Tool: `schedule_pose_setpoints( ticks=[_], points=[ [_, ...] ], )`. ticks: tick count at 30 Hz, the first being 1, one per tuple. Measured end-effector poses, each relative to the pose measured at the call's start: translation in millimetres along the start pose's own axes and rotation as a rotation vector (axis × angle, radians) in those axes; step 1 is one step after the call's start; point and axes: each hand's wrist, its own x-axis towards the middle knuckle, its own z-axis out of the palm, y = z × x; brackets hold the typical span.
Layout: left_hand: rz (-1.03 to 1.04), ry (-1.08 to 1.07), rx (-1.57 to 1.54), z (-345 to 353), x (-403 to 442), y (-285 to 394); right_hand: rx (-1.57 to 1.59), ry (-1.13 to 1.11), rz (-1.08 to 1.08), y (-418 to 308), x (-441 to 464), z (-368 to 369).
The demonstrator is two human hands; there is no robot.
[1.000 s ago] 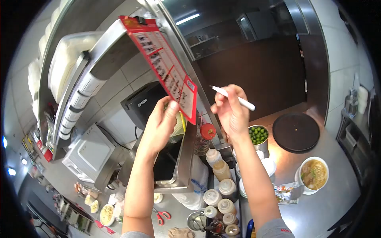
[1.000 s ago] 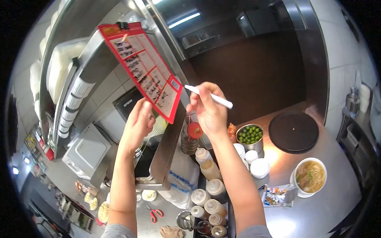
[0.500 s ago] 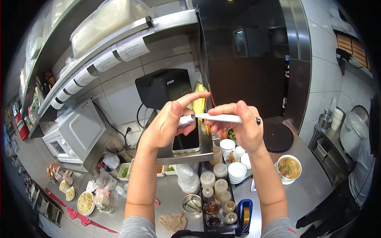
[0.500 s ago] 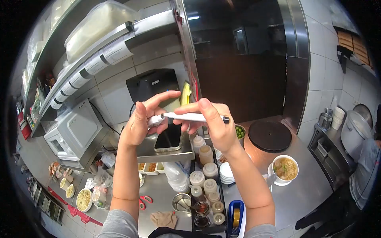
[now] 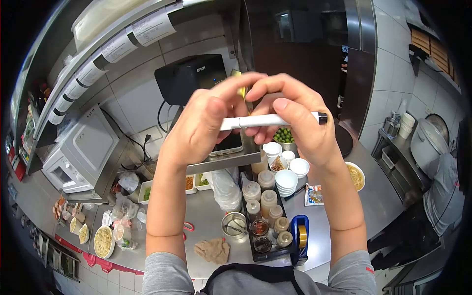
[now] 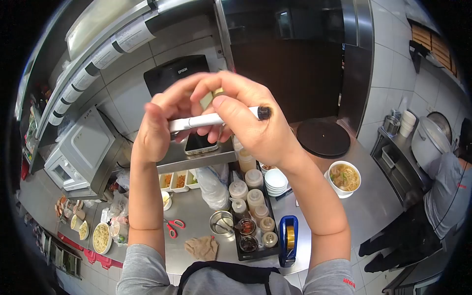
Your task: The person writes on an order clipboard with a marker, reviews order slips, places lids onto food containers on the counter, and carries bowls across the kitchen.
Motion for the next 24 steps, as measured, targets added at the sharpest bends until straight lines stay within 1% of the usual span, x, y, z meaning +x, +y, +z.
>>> schedule_pose_setpoints(
  ticks=[1, 3, 4, 7, 12, 14, 15, 17, 19, 20, 21, 22, 23, 24],
  points=[
    [-0.002, 0.041, -0.045, 2.7, -0.6, -1.2, 0.001, 0.008, -0.007, -0.5, -2.5, -0.6],
    [0.227, 0.317, -0.028, 22.2, 9.3, -12.7, 0.005, 0.028, -0.028, 0.1, -6.7, -0.9],
    [0.189, 0.278, 0.011, 16.6, 5.7, -16.5, 0.007, 0.026, -0.035, 2.3, -8.6, -2.5],
    [0.306, 0.454, -0.244, 34.8, 8.6, -18.7, 0.085, 0.041, -0.035, 9.8, -16.3, -2.2],
    [0.296, 0.442, -0.377, 57.1, 5.0, -21.9, 0.006, 0.049, -0.04, 10.5, -28.2, -8.5],
    [0.277, 0.446, -0.378, 63.9, 4.4, -26.4, -0.016, 0.025, 0.01, 9.6, -32.2, -13.8],
    [0.256, 0.447, -0.386, 69.9, 2.5, -28.7, -0.023, 0.02, 0.046, 9.3, -35.9, -17.0],
    [0.166, 0.441, -0.267, 81.0, -0.8, -35.8, -0.113, 0.034, 0.225, 4.4, -45.6, -23.8],
    [0.182, 0.401, -0.149, 88.6, -9.6, -40.7, -0.389, -0.072, 0.272, 29.3, -66.7, -43.1],
    [0.191, 0.423, -0.16, 88.3, -17.8, -41.9, -0.495, -0.122, 0.357, 39.3, -83.1, -54.3],
    [0.205, 0.453, -0.162, 85.7, -26.9, -43.5, -0.673, -0.195, 0.278, 57.8, -105.0, -66.4],
    [0.153, 0.452, -0.206, 82.5, -39.6, -43.8, -0.789, -0.308, 0.488, 72.9, -126.2, -76.1],
    [0.12, 0.43, -0.211, 79.7, -54.2, -46.8, -0.839, -0.338, 0.673, 91.2, -151.0, -82.2],
    [0.098, 0.368, -0.211, 77.5, -69.3, -48.1, -0.926, -0.324, 0.752, 107.5, -174.3, -83.7]
  ],
)
